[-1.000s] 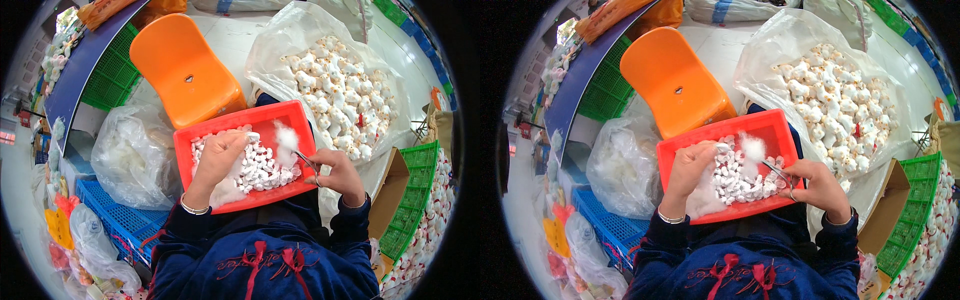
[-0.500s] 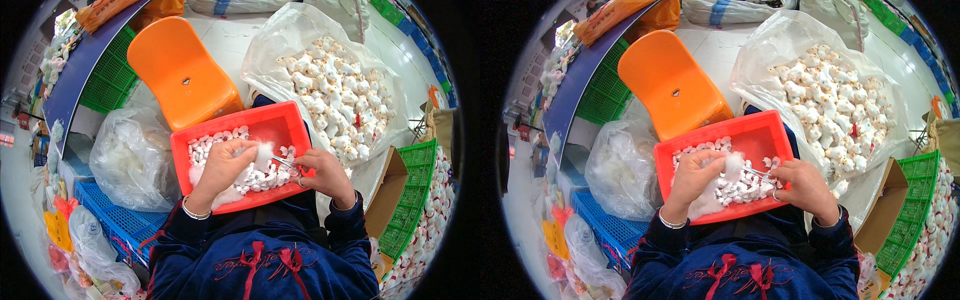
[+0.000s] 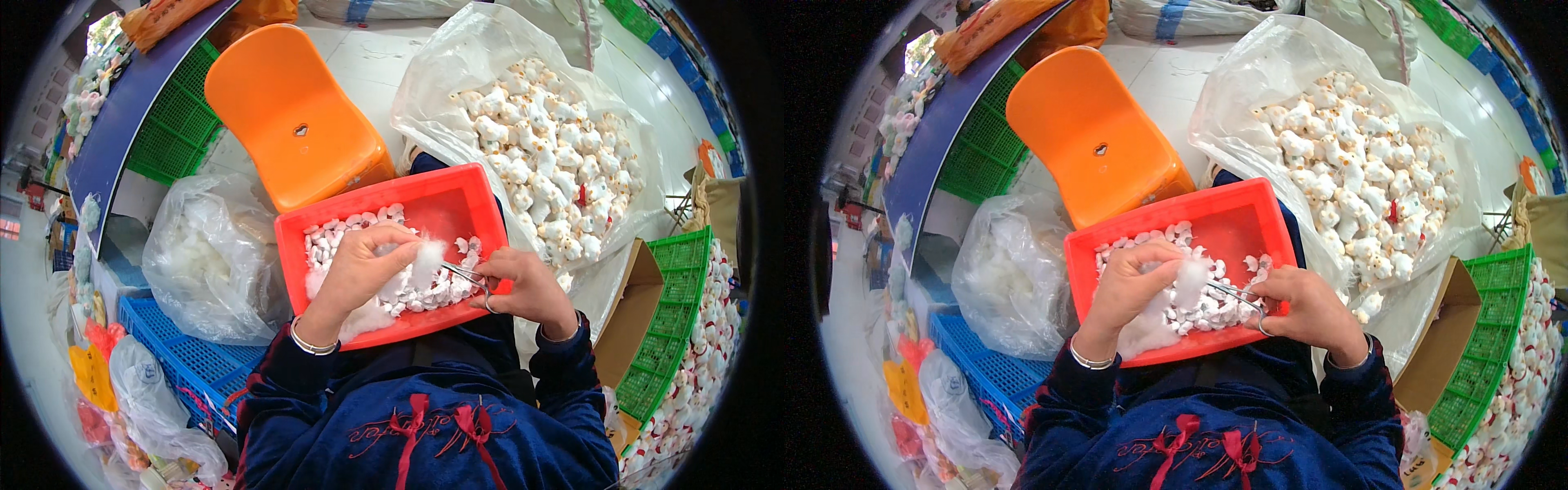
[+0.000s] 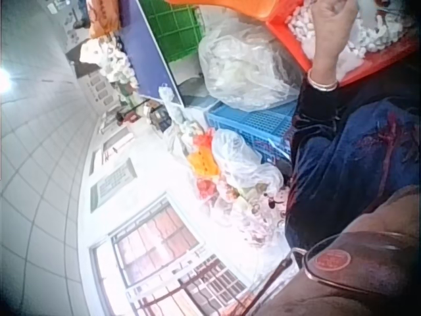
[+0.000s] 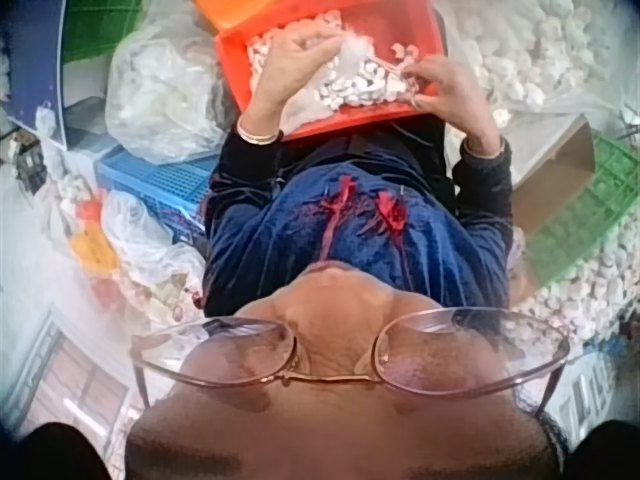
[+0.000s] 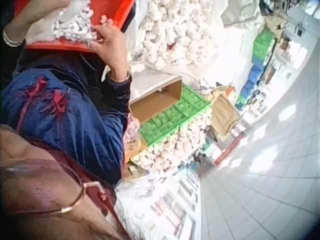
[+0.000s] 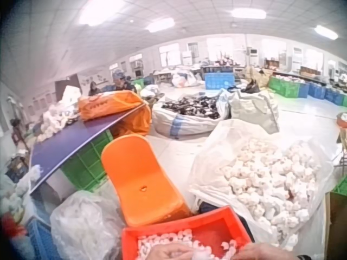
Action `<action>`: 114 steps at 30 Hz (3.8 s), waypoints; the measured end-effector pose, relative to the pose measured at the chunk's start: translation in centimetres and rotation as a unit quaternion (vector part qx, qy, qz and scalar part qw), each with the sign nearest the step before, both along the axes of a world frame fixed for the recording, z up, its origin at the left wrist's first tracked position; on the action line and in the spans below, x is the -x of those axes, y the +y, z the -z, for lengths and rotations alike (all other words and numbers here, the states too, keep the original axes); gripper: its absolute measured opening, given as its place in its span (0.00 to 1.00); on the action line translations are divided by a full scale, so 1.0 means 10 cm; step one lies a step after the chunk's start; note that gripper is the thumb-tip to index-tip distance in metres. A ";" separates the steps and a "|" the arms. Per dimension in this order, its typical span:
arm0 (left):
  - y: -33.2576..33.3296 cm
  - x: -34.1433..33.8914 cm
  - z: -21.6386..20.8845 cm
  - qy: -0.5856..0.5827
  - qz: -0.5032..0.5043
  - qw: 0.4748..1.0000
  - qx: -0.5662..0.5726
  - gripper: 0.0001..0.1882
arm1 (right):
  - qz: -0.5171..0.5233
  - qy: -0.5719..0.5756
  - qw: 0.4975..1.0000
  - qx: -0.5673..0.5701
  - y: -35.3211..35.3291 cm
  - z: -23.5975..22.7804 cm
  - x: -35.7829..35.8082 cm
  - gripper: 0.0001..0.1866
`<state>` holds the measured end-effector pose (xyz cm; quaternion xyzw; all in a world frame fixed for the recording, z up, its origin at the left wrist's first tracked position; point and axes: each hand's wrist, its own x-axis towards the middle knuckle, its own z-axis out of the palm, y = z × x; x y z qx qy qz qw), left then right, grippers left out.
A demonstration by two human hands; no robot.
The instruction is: The person sits on the floor and uses scissors to trim small white cotton pieces in a red tray. They repeatedly pick up pieces, snip them, and place the trimmed bits back into the tray.
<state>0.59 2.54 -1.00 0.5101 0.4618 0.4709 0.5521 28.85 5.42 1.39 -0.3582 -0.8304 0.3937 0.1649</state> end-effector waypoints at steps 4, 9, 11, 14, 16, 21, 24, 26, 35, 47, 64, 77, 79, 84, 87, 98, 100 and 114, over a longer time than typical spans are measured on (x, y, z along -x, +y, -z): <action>-0.04 0.00 -0.08 -0.005 0.019 0.997 0.074 0.06 | 0.003 -0.008 1.000 -0.001 -0.01 0.01 -0.01 0.19; -0.02 -0.04 -0.11 -0.020 -0.001 0.995 0.103 0.07 | 0.006 -0.006 1.000 0.029 -0.03 0.00 -0.01 0.19; -0.03 -0.09 -0.08 -0.017 -0.014 0.995 0.095 0.07 | 0.010 -0.013 0.999 0.048 -0.03 -0.01 0.00 0.19; -0.06 -0.13 0.03 -0.009 -0.003 0.996 0.086 0.08 | -0.016 -0.009 0.998 0.057 -0.01 0.00 -0.01 0.20; -0.04 -0.11 0.01 -0.007 0.021 0.996 0.090 0.08 | -0.011 -0.029 0.996 0.081 -0.02 -0.04 0.00 0.20; 0.00 -0.02 -0.03 0.019 0.044 0.994 0.100 0.07 | 0.016 -0.036 0.999 0.006 -0.06 -0.05 0.03 0.20; 0.00 -0.03 -0.04 0.001 0.039 0.994 0.107 0.07 | 0.043 -0.067 0.997 -0.024 -0.09 -0.12 0.07 0.22; -0.01 -0.05 -0.02 -0.003 0.015 0.995 0.103 0.06 | 0.040 -0.093 0.994 -0.042 -0.10 -0.13 0.08 0.24; -0.06 -0.08 0.03 -0.005 -0.063 0.993 0.102 0.07 | 0.049 -0.054 0.990 -0.124 -0.07 -0.23 0.08 0.30; -0.08 -0.18 0.02 -0.034 0.010 0.990 0.140 0.08 | -0.005 -0.116 0.993 -0.015 -0.03 -0.15 0.09 0.19; -0.08 -0.01 -0.12 -0.064 0.003 0.989 0.136 0.12 | 0.044 -0.099 0.993 -0.037 -0.10 -0.18 -0.03 0.16; -0.12 -0.10 0.02 -0.079 -0.005 0.987 0.140 0.10 | 0.034 -0.065 0.996 -0.056 -0.13 -0.16 0.02 0.16; -0.13 -0.11 0.03 -0.081 -0.001 0.987 0.142 0.10 | 0.028 -0.032 0.999 -0.028 -0.13 -0.09 0.02 0.17; -0.13 -0.09 -0.04 -0.088 -0.001 0.989 0.117 0.12 | 0.036 0.018 0.999 0.025 -0.16 0.03 0.05 0.18; -0.12 0.08 -0.05 -0.184 0.061 0.971 0.137 0.13 | 0.026 0.032 0.999 0.007 -0.15 0.02 0.02 0.18; -0.07 -0.03 -0.16 0.059 0.043 0.997 0.038 0.10 | 0.030 -0.005 0.999 -0.028 -0.14 0.08 -0.01 0.17; -0.06 -0.04 -0.14 0.082 0.031 0.996 0.002 0.10 | 0.030 -0.019 0.999 -0.030 -0.14 0.05 -0.01 0.17; -0.03 -0.04 0.04 0.027 0.041 0.986 0.158 0.06 | 0.021 -0.114 0.993 -0.029 -0.10 -0.07 -0.03 0.25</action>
